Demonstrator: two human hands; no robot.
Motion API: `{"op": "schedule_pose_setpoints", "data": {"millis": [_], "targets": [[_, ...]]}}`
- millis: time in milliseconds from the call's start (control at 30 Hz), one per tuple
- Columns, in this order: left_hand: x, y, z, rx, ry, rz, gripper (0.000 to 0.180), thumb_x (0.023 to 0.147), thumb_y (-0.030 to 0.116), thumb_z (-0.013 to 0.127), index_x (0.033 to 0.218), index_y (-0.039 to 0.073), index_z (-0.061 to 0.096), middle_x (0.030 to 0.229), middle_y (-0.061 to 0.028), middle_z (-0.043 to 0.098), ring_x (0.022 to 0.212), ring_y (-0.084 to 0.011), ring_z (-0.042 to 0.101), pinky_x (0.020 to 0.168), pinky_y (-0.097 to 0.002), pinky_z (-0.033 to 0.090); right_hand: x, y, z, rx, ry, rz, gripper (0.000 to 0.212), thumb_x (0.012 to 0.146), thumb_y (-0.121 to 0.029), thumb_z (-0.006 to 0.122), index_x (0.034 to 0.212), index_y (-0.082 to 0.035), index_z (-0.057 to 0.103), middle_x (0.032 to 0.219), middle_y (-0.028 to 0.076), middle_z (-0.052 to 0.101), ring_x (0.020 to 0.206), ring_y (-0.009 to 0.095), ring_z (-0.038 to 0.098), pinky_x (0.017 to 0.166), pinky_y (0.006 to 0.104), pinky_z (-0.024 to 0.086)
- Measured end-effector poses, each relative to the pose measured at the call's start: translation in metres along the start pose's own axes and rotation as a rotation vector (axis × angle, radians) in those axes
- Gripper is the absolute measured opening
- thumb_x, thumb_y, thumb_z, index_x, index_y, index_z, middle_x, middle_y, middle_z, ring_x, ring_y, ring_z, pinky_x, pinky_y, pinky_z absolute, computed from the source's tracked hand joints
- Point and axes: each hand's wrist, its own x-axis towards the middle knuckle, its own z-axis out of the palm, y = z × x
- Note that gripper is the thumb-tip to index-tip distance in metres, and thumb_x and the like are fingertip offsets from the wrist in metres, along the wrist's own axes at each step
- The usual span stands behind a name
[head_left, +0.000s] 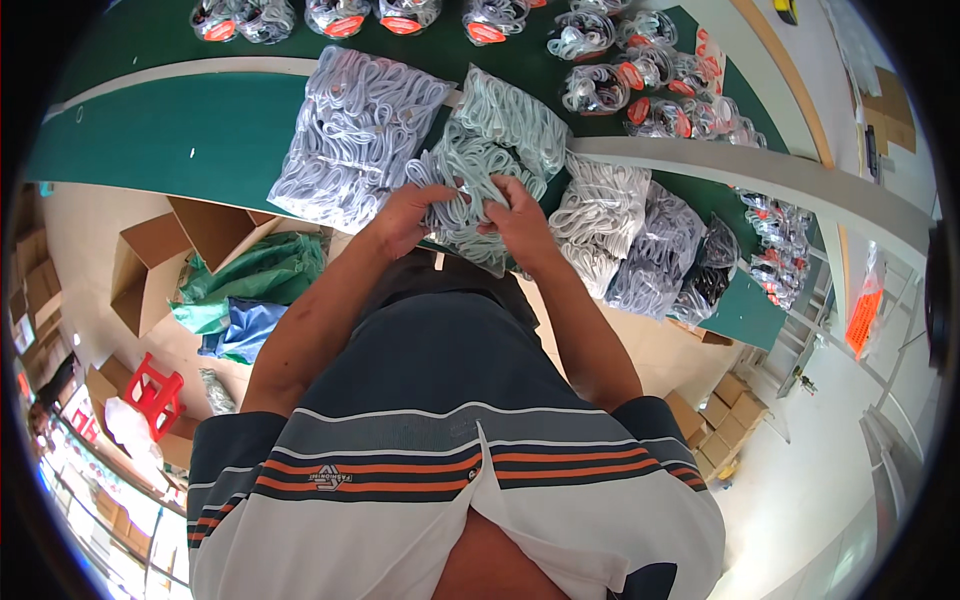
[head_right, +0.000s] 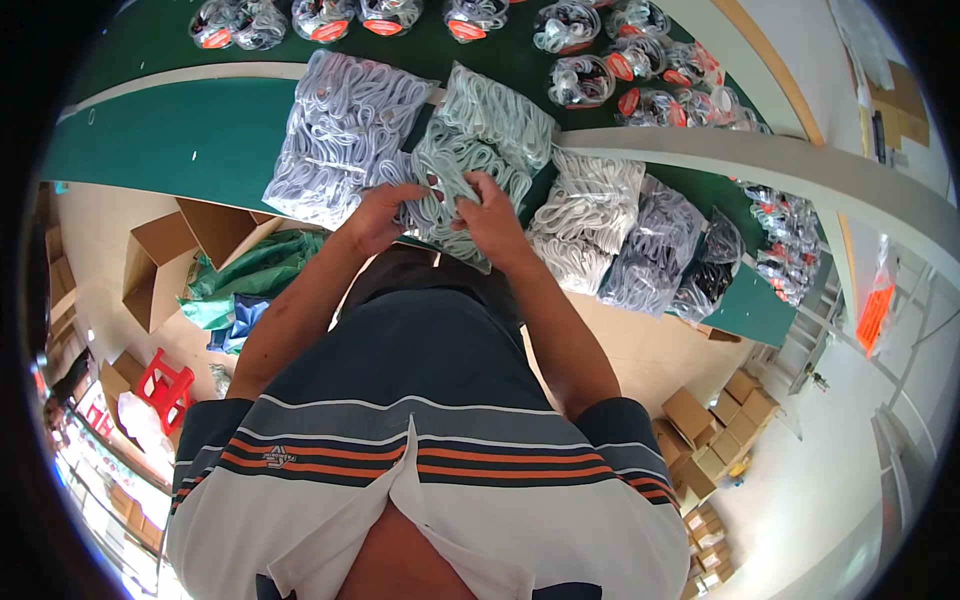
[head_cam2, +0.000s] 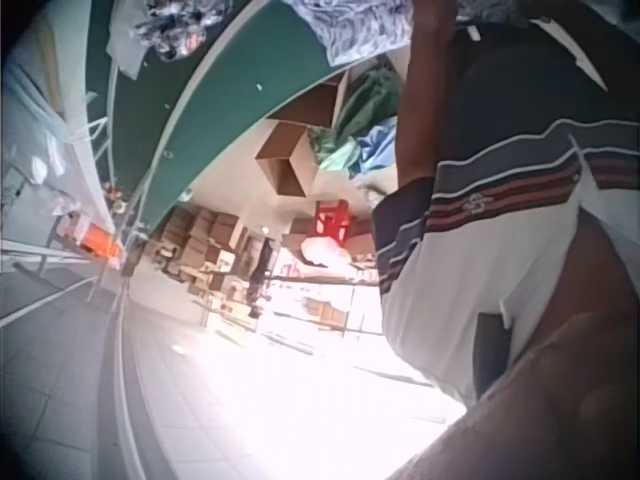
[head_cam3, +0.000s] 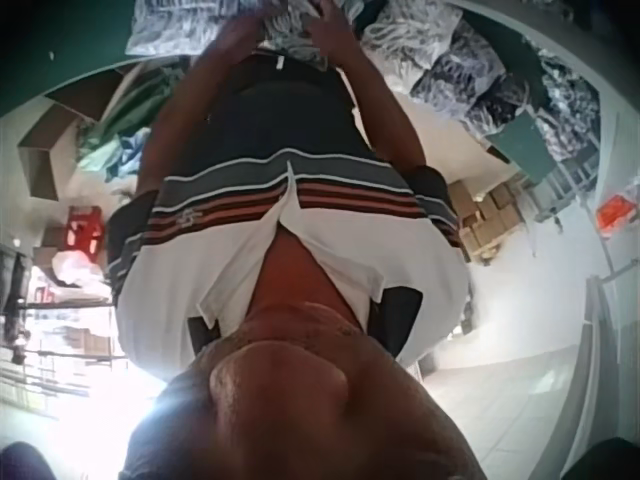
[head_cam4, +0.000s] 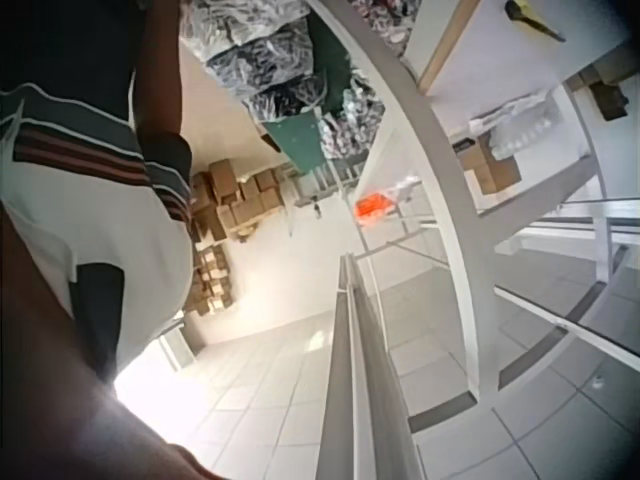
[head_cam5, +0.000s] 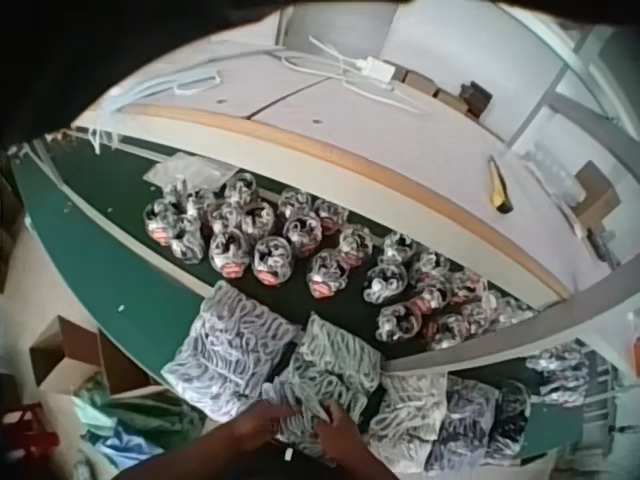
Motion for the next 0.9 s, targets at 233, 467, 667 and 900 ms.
{"op": "schedule_pose_setpoints", "data": {"millis": [233,467,667,900], "targets": [[-0.001,-0.021,0.037,0.162,0.133,-0.021,0.026,0.097,0.01,0.074,0.116,-0.007,0.075,0.105,-0.0114,0.078,0.089,-0.0188,0.073,0.082,-0.0282,0.058,-0.017,0.031,-0.003,-0.315,0.04,-0.102,0.04,0.105,-0.016,0.056,0.141,0.001,0.048,0.113,0.016,0.069,0.085,0.023,0.066,0.077,0.0388,0.056],[-0.001,-0.063,0.072,0.115,0.154,-0.052,0.025,0.097,0.011,0.075,0.115,-0.007,0.076,0.101,-0.0105,0.078,0.087,-0.0193,0.073,0.081,-0.029,0.058,-0.046,0.05,-0.036,-0.382,0.026,-0.351,0.033,0.107,-0.022,0.055,0.134,-0.003,0.052,0.105,0.017,0.071,0.083,0.029,0.068,0.075,0.0406,0.053],[0.005,-0.117,0.104,0.132,0.204,0.06,0.027,0.1,0.016,0.073,0.115,-0.007,0.074,0.103,-0.0123,0.077,0.086,-0.0213,0.073,0.08,-0.0321,0.059,-0.065,0.05,-0.137,-0.694,-0.144,-0.245,0.025,0.104,-0.022,0.057,0.119,-0.004,0.065,0.104,0.016,0.073,0.087,0.035,0.069,0.079,0.0411,0.053],[0.009,-0.169,0.126,0.119,0.287,0.05,0.024,0.1,0.015,0.071,0.112,-0.006,0.074,0.1,-0.0137,0.078,0.085,-0.0223,0.074,0.081,-0.0315,0.059,0.007,0.128,-0.242,-1.223,0.119,-1.035,0.018,0.092,-0.019,0.061,0.105,-0.008,0.068,0.101,0.009,0.068,0.097,0.033,0.063,0.079,0.0454,0.052]]}}
